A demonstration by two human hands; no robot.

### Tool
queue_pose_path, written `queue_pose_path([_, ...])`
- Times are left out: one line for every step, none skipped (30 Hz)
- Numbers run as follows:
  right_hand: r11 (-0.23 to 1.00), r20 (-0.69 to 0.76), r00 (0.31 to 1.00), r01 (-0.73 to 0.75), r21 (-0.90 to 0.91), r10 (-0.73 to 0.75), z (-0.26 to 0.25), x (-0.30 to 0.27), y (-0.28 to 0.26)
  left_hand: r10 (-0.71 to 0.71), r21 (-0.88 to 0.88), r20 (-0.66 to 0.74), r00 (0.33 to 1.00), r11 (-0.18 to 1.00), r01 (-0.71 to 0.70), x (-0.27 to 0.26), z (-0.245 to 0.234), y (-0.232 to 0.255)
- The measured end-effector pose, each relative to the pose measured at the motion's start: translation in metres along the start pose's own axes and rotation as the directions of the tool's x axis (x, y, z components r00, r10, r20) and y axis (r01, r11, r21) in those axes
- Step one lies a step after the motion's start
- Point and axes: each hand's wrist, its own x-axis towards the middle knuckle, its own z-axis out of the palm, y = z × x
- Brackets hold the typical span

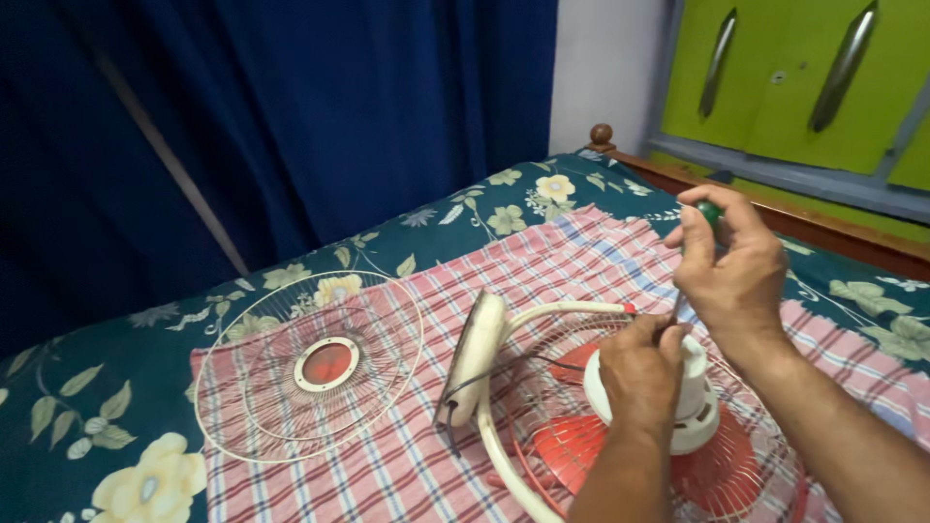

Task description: The person uses a screwdriver to tighten a screw on the central hub of a red table fan. The fan is placed on a bed with a floral sheet. The person rotates the fan to access the screw and secures it.

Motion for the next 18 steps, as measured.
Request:
queue_pose_path([1.000, 0.002, 1.000, 0.009, -0.010, -0.009, -0.001, 0.000, -0.001, -0.052, -0.001, 0.021, 0.998, 0.999, 0.052, 0.000, -0.001, 0.004])
queue_pose_path([1.000, 0.004, 1.000, 0.017, -0.021, -0.017, 0.000, 0.001, -0.002, -0.104, 0.000, 0.043, 0.994, 0.995, 0.104, 0.001, -0.003, 0.006])
queue_pose_path([1.000, 0.003, 1.000, 0.018, -0.017, -0.018, 0.001, 0.001, -0.002, -0.095, -0.012, 0.041, 0.995, 0.995, 0.096, 0.001, -0.004, 0.008])
queue_pose_path([1.000, 0.003, 1.000, 0.018, -0.014, -0.018, 0.002, 0.001, -0.002, -0.086, -0.023, 0.040, 0.995, 0.996, 0.087, 0.001, -0.005, 0.009])
queue_pose_path([1.000, 0.002, 1.000, 0.019, -0.012, -0.019, 0.002, 0.001, -0.002, -0.078, -0.036, 0.038, 0.996, 0.996, 0.079, 0.001, -0.006, 0.010])
queue_pose_path([1.000, 0.003, 1.000, 0.014, -0.023, -0.014, 0.002, 0.002, -0.002, -0.081, -0.022, 0.039, 0.996, 0.996, 0.082, 0.001, -0.006, 0.011])
queue_pose_path([0.999, 0.005, 1.000, 0.007, -0.033, -0.007, 0.003, 0.001, -0.002, -0.085, -0.007, 0.041, 0.995, 0.996, 0.086, 0.001, -0.006, 0.011])
queue_pose_path([0.999, 0.006, 1.000, 0.000, -0.044, 0.000, 0.003, 0.001, -0.002, -0.090, 0.008, 0.043, 0.995, 0.996, 0.090, 0.000, -0.006, 0.011])
queue_pose_path([0.999, 0.003, 1.000, 0.003, -0.041, -0.003, 0.003, 0.001, -0.002, -0.089, 0.009, 0.039, 0.995, 0.996, 0.089, 0.000, -0.006, 0.011])
queue_pose_path([0.999, 0.000, 1.000, 0.006, -0.037, -0.006, 0.004, 0.001, -0.001, -0.089, 0.010, 0.034, 0.995, 0.996, 0.088, 0.001, -0.006, 0.010])
queue_pose_path([0.999, -0.005, 1.000, 0.010, -0.035, -0.010, 0.005, 0.002, -0.001, -0.087, 0.011, 0.032, 0.996, 0.996, 0.087, 0.001, -0.004, 0.009])
queue_pose_path([1.000, -0.005, 1.000, 0.009, -0.016, -0.009, 0.006, 0.002, 0.000, -0.064, 0.006, 0.020, 0.998, 0.998, 0.064, 0.002, -0.004, 0.007])
queue_pose_path([1.000, -0.005, 1.000, 0.009, 0.000, -0.009, 0.006, 0.002, 0.002, -0.041, -0.002, 0.010, 0.999, 0.999, 0.041, 0.002, -0.002, 0.004])
queue_pose_path([1.000, -0.005, 1.000, 0.009, 0.016, -0.009, 0.006, 0.002, 0.003, -0.018, -0.009, -0.001, 1.000, 1.000, 0.018, 0.003, 0.000, 0.002])
queue_pose_path([0.999, -0.017, 1.000, 0.025, 0.020, -0.025, 0.006, 0.002, 0.004, 0.018, -0.016, -0.017, 1.000, 1.000, -0.018, 0.003, 0.001, 0.000])
queue_pose_path([0.999, -0.029, 0.999, 0.041, 0.024, -0.040, 0.008, 0.002, 0.005, 0.052, -0.022, -0.034, 0.998, 0.998, -0.053, 0.004, 0.001, -0.003])
queue_pose_path([0.998, -0.040, 0.998, 0.059, 0.025, -0.058, 0.008, 0.002, 0.007, 0.087, -0.031, -0.050, 0.995, 0.996, -0.088, 0.004, 0.002, -0.005])
queue_pose_path([0.998, -0.049, 0.997, 0.057, 0.006, -0.057, 0.008, 0.003, 0.008, 0.074, -0.035, -0.042, 0.996, 0.997, -0.076, 0.003, 0.003, -0.005])
